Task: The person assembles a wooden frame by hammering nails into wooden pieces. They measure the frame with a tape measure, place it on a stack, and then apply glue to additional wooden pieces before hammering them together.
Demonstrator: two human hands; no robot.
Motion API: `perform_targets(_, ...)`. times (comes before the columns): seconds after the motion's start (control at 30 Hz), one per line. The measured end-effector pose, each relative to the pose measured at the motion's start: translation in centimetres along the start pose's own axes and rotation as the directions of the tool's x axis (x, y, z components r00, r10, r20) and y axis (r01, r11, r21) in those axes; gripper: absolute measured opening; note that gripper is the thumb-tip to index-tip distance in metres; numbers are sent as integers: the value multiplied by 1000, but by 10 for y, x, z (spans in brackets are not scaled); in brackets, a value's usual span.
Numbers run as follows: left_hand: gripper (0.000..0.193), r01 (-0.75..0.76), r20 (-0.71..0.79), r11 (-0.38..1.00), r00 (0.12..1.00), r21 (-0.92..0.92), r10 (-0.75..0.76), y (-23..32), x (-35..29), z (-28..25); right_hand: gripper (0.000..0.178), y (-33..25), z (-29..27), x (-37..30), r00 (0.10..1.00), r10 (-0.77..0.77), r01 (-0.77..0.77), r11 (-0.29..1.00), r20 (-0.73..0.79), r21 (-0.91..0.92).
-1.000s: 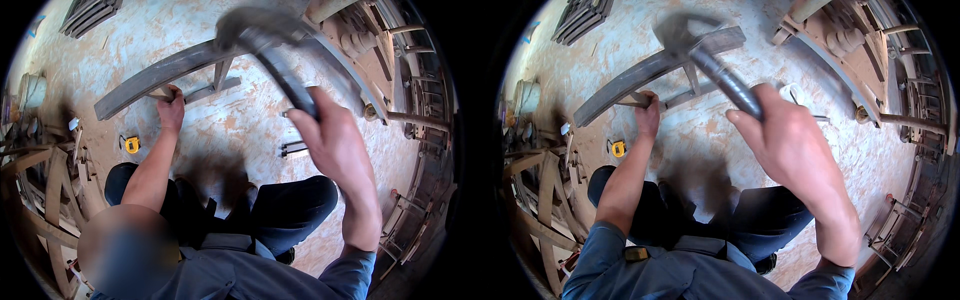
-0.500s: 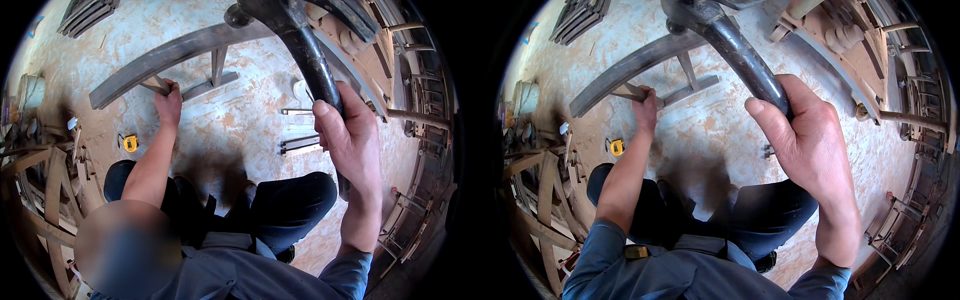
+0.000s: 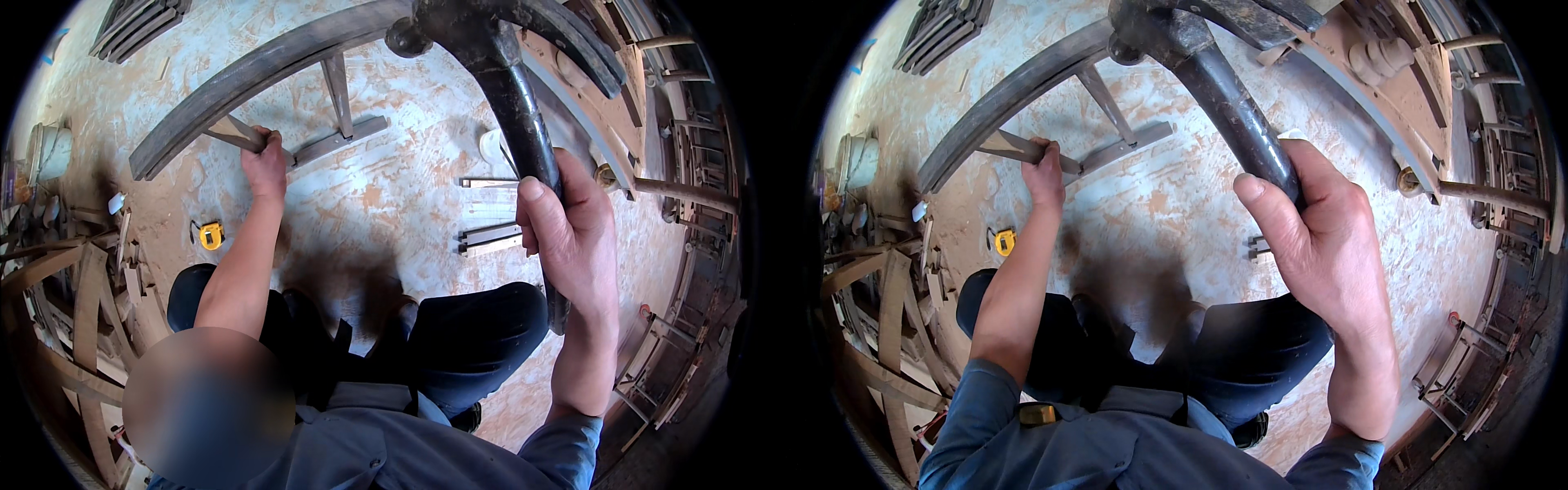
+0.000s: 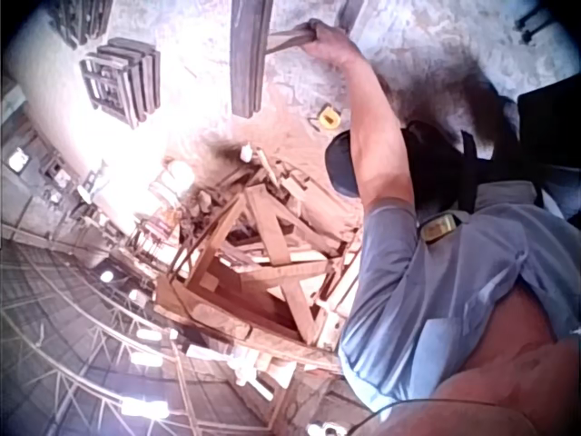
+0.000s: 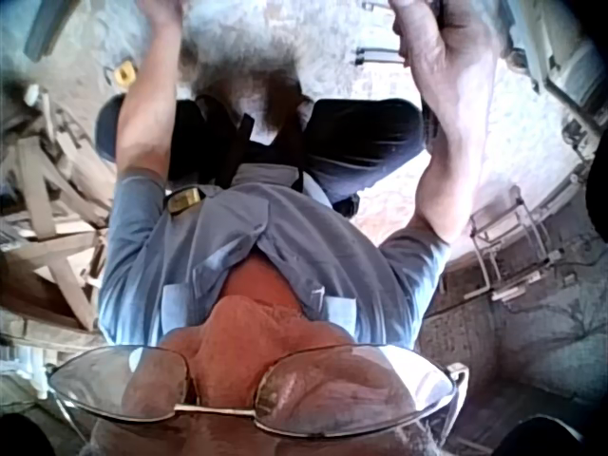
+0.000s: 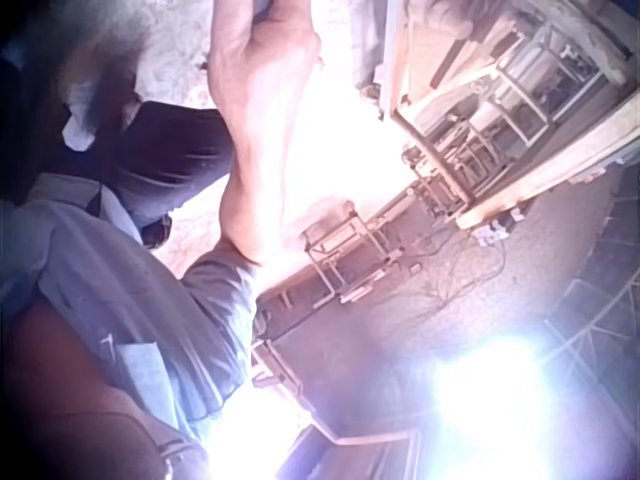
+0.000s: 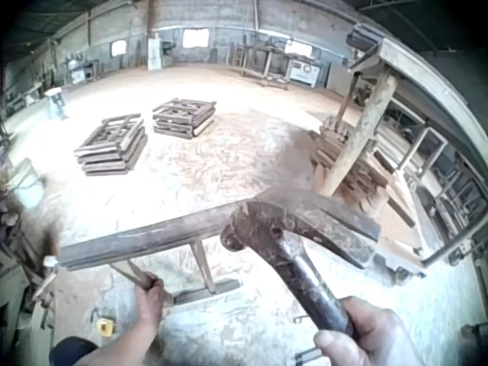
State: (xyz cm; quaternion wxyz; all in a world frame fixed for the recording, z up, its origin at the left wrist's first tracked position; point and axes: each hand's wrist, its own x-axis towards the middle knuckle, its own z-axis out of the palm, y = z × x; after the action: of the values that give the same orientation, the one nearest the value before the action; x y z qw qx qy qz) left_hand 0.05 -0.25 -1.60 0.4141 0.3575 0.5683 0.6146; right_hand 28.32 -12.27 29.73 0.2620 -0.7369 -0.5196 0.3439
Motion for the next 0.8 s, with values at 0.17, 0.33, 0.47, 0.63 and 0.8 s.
perform_targets(0.17,7,28,-2,994,1000,104,-28,10,-6,3,35,1,3,3,1000,-11,11,1000,19,13)
perform_targets(0.33,6,-23,20,983,1000,180,20,16,-12,9,35,1,6,5,999,-21,21,1000,26,-9)
perform_targets(0.47,7,-5,81,986,997,164,-9,12,-14,8,34,0,9,7,999,-14,15,1000,28,-19)
perform_targets(0.63,7,-9,64,988,998,155,-1,4,-12,6,33,2,11,8,998,-2,1,1000,59,16)
perform_targets(0.8,7,-21,24,987,1000,162,17,1,-8,3,33,3,11,8,999,-8,9,1000,46,-9)
